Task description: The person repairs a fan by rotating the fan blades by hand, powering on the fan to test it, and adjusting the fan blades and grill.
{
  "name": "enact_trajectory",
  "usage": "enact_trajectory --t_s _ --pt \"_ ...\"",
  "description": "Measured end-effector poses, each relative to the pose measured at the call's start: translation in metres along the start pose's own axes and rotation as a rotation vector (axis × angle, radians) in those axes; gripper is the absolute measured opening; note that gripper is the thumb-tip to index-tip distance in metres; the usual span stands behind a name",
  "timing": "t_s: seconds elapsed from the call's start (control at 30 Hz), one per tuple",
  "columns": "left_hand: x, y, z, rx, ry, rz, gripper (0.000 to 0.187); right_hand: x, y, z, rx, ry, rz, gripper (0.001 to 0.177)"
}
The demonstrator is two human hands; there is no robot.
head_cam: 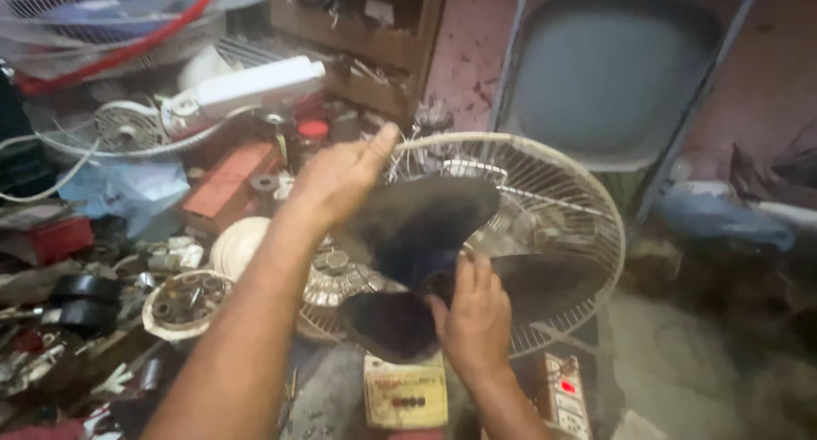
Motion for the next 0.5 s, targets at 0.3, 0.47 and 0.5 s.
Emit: enact_trajectory --t_s 0.3,0.47,0.5 --pt "0.009 -0.003 0.005 -0.03 -0.099 -0.019 0.085 0.002 -0.001 0.009 -0.096 0.103 0.069 0.072" --pt "0.009 -0.002 0.003 -0.062 -0.13 -0.038 0.085 0.001 0.005 0.003 -0.002 0.08 -0.054 0.071" --pt "0.009 -0.002 0.004 -0.061 -0.129 -0.039 0.085 0.002 0.012 0.001 0.067 0.067 -0.149 0.071"
Point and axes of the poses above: each hand's wrist, its own x-axis away from the middle knuckle, its own y-axis out of the palm, z = x × y, the point moved 8 cm from there along -x, towards the middle knuckle
